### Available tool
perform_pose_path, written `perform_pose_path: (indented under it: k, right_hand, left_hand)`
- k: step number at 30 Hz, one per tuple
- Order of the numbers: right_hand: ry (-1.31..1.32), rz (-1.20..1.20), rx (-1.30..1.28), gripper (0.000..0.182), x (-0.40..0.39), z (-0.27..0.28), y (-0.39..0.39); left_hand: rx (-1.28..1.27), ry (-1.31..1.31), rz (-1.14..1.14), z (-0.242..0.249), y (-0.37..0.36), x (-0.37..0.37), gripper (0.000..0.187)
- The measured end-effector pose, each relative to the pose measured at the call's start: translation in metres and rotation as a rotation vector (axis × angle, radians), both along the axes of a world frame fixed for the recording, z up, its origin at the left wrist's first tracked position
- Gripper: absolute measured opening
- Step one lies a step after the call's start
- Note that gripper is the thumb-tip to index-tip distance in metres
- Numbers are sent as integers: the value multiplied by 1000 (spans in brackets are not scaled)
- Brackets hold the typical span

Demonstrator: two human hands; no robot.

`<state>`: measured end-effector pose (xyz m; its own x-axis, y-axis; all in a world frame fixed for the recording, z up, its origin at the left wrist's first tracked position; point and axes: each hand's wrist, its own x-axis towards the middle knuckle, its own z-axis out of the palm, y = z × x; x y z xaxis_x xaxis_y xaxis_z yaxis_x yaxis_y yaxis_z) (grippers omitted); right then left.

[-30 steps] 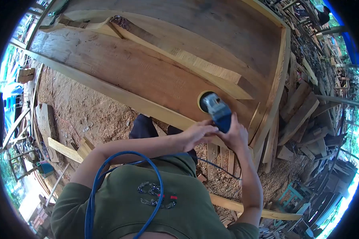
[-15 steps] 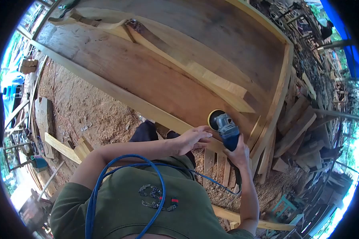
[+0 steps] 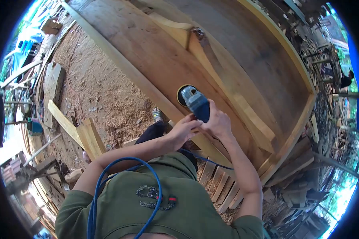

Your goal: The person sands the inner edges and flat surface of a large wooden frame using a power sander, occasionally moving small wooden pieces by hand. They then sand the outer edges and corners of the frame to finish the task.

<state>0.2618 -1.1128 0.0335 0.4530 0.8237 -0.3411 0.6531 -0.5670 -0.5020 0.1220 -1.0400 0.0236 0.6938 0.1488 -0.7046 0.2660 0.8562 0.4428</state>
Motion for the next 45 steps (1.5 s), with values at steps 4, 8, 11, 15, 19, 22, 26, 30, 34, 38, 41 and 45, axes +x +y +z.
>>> perform_pose_path:
  k: [4,8,11,15,19,22,26,30,34,38,41,45]
  right_hand:
    - [-60,53,-52,74,-15,-3,83]
    - [-108,121,-24,72,-29,-11,161]
    - [-102,146,-4,71,-39,-8,207]
    - [-92,148,14,71,-41,-11,231]
    - [-91,110,9,76,-36,-8,218]
    - [-96,85,-46,78,-38,2,187]
    - [-66,7,-145,80,-40,12,152]
    - [-76,12,-94,81,-36,-2,137]
    - [-34,69,-30,83,-35,-3,162]
    - [-66,142,-43,81,-37,-3,219]
    - [-74,164,-9,81,-45,-11,268]
    - [-62,180,15,78,-62,-3,350]
  left_hand:
    - [85,-69,245,-10,56,-10,46]
    - [220,-21,395,-6,111,-19,43]
    - [326,-12,425,-13,148,-26,41]
    - [306,-43,424,-18,171,-32,42]
    - [281,-68,295,-6,160,-36,39]
    - [201,-130,186,-3,142,-40,47]
    - [162,-113,9,-5,121,-41,65]
    - [142,-62,-46,4,127,-36,60]
    - [166,6,2,-12,145,-30,42]
    - [164,10,115,-11,187,-32,35]
    - [141,16,256,3,230,-38,34]
    - [199,-7,362,-5,293,-52,34]
